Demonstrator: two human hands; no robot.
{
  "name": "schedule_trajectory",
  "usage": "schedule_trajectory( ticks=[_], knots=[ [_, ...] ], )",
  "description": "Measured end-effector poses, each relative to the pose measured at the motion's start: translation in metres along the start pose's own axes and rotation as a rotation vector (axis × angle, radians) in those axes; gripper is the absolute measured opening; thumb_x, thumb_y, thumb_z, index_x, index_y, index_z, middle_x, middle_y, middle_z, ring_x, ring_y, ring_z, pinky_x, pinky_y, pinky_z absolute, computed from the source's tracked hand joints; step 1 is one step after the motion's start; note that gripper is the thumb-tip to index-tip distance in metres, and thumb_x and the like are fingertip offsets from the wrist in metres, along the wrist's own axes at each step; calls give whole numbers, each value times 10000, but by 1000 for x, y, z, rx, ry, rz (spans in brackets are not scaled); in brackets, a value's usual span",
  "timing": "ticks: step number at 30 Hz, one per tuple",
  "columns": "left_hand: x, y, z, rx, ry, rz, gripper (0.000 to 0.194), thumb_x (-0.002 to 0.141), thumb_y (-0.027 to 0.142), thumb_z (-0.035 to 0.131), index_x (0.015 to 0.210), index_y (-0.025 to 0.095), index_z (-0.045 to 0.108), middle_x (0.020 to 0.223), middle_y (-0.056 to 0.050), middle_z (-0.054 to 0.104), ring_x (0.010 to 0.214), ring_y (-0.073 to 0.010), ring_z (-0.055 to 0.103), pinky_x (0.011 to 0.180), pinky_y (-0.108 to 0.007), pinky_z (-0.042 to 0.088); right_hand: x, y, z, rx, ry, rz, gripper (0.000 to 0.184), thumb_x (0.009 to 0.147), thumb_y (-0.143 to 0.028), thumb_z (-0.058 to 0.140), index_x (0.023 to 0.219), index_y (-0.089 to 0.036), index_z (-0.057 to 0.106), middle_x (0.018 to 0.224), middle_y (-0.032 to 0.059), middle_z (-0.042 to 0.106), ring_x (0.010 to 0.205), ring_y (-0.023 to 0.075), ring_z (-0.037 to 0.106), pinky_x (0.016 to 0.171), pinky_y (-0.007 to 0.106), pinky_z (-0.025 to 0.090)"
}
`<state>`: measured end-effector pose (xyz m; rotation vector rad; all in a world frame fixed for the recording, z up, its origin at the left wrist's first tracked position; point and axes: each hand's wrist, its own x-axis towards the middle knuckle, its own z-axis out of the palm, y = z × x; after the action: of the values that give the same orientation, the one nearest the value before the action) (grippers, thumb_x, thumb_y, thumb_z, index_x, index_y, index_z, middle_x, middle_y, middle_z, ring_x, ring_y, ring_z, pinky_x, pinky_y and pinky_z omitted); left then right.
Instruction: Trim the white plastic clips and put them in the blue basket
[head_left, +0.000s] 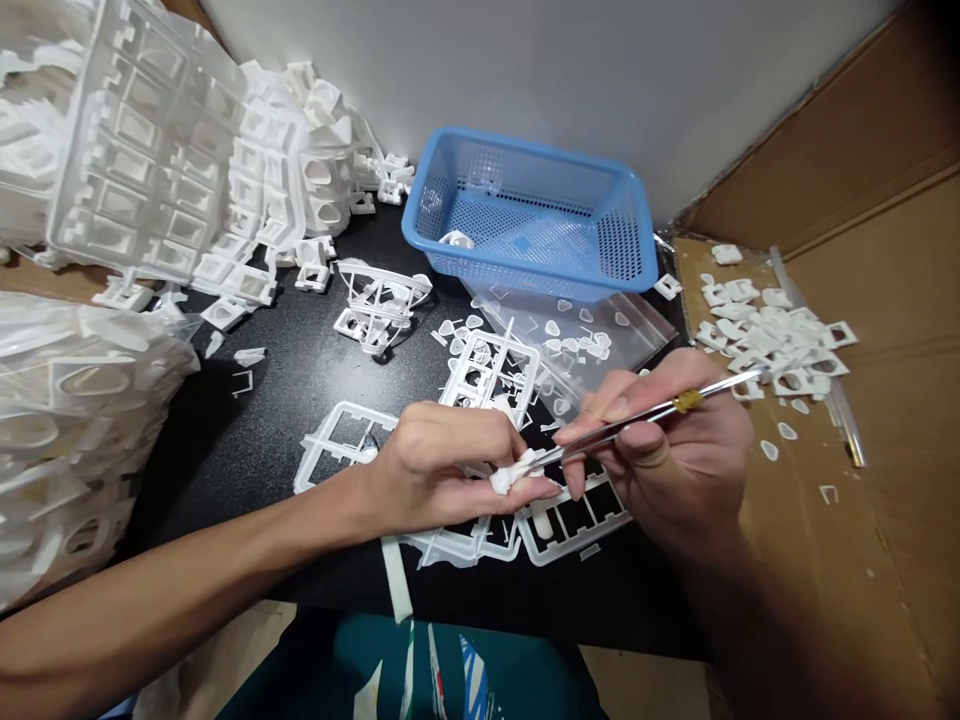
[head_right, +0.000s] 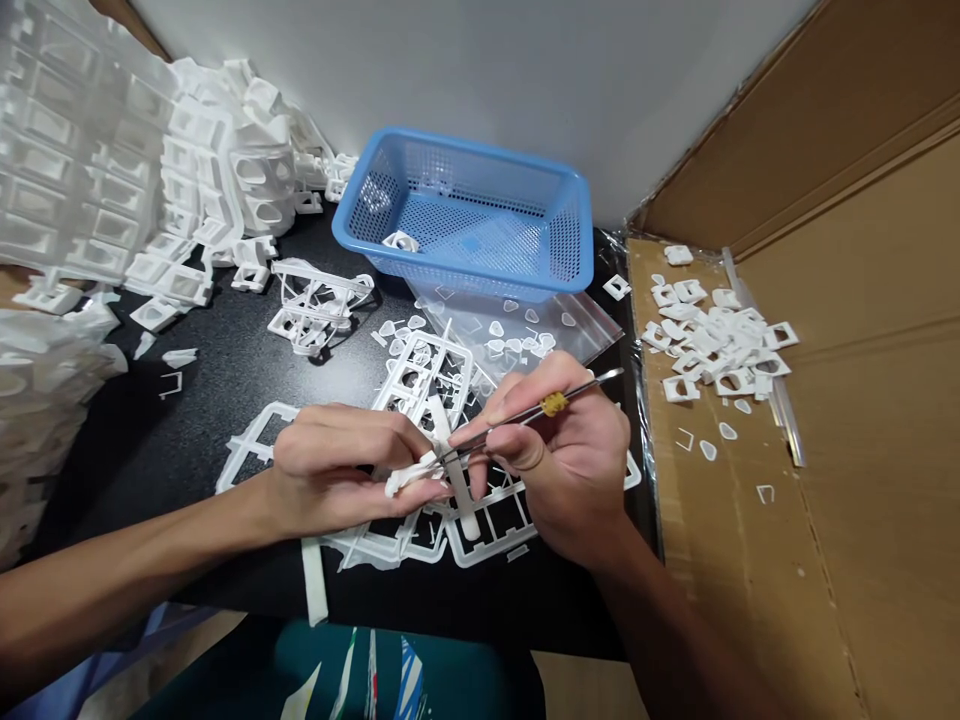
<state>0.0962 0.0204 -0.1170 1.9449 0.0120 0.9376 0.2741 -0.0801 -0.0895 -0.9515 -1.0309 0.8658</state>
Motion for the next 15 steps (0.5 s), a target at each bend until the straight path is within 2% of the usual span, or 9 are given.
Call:
schedule_trajectory(
  ticks=[6,9,12,15],
  knots=[
    [0,1,-1,10,-31,-22,266,909,217,800,711,142,640,701,-60,728,622,-132,702,576,-207,549,-1,0,1,-15,6,7,182,917,-338,807,931,-250,648,818,22,804,456,144,662,382,268,555],
    [0,0,0,9,-47,-21,279,904,198,802,698,140,623,691,-55,716,617,-130,691,565,-208,536,0,-2,-1,72,-13,63,188,922,-332,800,919,-258,627,764,-7,774,434,142,651,341,248,540],
    [0,-1,1,30,-10,-19,302,887,197,819,681,140,607,652,-34,681,578,-117,653,537,-208,512,3,-5,-5,147,18,95,162,970,-341,740,933,-272,599,742,-24,757,375,111,586,269,198,471],
    [1,-2,1,48,19,-22,301,884,211,823,680,146,612,640,-17,668,568,-111,642,535,-206,513,4,-5,-8,104,42,59,168,968,-348,743,932,-281,593,754,-27,762,383,116,594,271,205,478]
  ],
)
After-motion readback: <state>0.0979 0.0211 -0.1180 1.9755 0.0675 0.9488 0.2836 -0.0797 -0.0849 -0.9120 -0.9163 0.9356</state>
